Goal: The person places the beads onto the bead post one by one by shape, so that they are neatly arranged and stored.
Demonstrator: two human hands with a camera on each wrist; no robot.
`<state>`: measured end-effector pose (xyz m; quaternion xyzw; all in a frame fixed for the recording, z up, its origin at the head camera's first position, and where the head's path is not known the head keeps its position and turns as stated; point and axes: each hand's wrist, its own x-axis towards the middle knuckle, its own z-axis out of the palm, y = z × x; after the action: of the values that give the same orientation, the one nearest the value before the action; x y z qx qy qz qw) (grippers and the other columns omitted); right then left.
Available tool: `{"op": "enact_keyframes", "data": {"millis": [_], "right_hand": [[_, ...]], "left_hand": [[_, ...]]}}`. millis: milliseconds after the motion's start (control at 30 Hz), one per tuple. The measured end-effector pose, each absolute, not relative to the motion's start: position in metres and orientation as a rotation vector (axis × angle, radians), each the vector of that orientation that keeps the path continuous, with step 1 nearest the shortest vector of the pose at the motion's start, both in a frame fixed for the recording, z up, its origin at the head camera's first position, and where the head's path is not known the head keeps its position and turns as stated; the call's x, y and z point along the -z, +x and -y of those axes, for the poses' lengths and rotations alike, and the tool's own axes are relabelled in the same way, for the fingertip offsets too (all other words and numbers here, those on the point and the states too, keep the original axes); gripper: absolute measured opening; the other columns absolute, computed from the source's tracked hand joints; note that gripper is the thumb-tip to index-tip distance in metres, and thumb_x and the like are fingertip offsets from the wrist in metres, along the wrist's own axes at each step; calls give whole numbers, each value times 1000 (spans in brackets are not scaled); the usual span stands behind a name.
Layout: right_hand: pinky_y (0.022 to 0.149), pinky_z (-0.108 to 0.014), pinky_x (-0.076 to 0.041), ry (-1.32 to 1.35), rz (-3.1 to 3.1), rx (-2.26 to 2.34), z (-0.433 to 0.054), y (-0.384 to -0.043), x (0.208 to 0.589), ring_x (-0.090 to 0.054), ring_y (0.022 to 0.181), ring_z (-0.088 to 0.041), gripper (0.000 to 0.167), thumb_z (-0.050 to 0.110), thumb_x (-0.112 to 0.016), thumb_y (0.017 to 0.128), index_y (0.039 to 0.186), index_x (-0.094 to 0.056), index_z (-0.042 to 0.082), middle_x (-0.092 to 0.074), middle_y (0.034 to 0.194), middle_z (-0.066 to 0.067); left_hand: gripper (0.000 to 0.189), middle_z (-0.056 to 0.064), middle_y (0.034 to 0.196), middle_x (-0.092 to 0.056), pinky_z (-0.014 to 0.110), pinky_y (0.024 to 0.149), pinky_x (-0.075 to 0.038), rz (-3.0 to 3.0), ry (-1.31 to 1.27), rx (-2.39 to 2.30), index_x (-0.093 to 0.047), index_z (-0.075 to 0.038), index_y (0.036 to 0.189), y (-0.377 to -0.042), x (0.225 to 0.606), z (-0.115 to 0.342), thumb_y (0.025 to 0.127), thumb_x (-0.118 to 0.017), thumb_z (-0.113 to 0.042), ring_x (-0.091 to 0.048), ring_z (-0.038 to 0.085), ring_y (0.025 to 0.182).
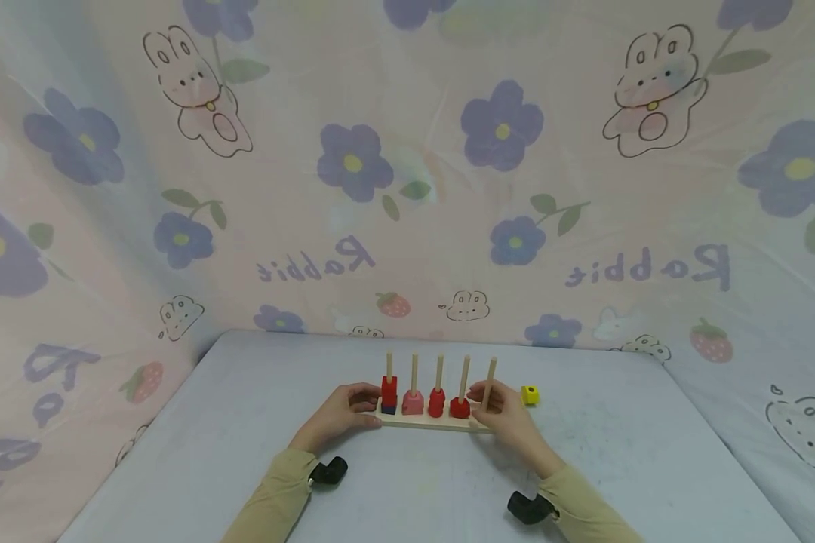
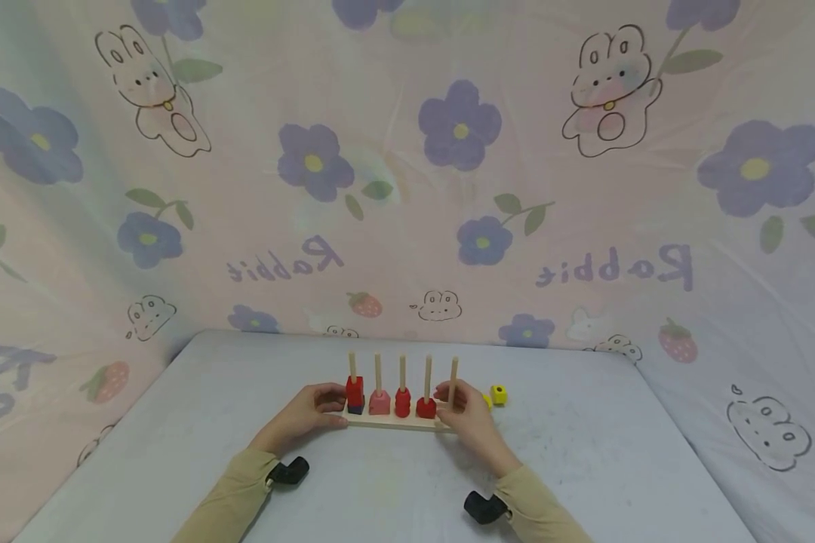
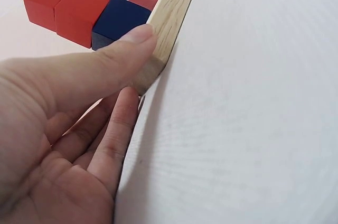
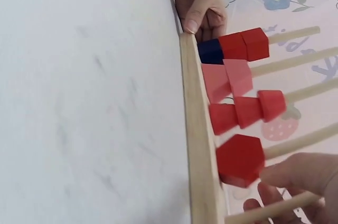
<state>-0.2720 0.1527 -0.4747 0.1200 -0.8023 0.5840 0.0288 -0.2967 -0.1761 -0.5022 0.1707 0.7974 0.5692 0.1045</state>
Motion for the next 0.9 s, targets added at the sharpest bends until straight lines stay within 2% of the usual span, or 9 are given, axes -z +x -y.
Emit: {"op": "enact_keyframes", "data": {"millis": [133, 300, 533, 800, 900], "right_hand": [[99, -49, -43, 476, 2475, -1746, -166, -271, 469, -57, 111, -36, 34, -9, -66, 84, 116, -56, -6, -62, 113, -20], [95, -50, -46, 533, 2452, -1617, -183, -271, 459, -58, 108, -37, 39, -9, -69, 81, 117, -56, -7, -62, 112, -21], [95, -51, -45, 458, 2450, -1513, -208, -273, 446, -57, 108, -37, 43, -5, -69, 83, 123, -52, -5, -61, 115, -22], [97, -55, -42, 384, 2500, -1433, -230, -279, 451, -54, 112, -38, 43, 3, -71, 85, 124, -53, -3, -59, 118, -22], [96, -56, -43, 402, 2537, -1397, -233, -280, 454, -54, 111, -39, 43, 1, -70, 84, 124, -54, -4, -60, 118, -22]], "left_hand": [[56, 12, 124, -57, 32, 93, -50, -2353, 502, -1685, -56, -3, 127, -296, 502, 176, 76, -80, -6, -58, 26, 109], [57, 13, 123, -57, 30, 92, -50, -2347, 548, -1698, -55, 0, 127, -296, 502, 176, 76, -80, -6, -59, 26, 109], [57, 13, 124, -57, 29, 92, -50, -2333, 565, -1713, -54, 1, 127, -299, 506, 177, 76, -80, -6, -58, 24, 110], [55, 13, 125, -56, 33, 95, -49, -2358, 538, -1696, -54, 1, 127, -297, 504, 176, 77, -78, -3, -57, 28, 111], [54, 14, 124, -56, 35, 95, -49, -2367, 533, -1690, -54, 2, 127, -298, 504, 175, 77, -77, 0, -57, 30, 112]]}}
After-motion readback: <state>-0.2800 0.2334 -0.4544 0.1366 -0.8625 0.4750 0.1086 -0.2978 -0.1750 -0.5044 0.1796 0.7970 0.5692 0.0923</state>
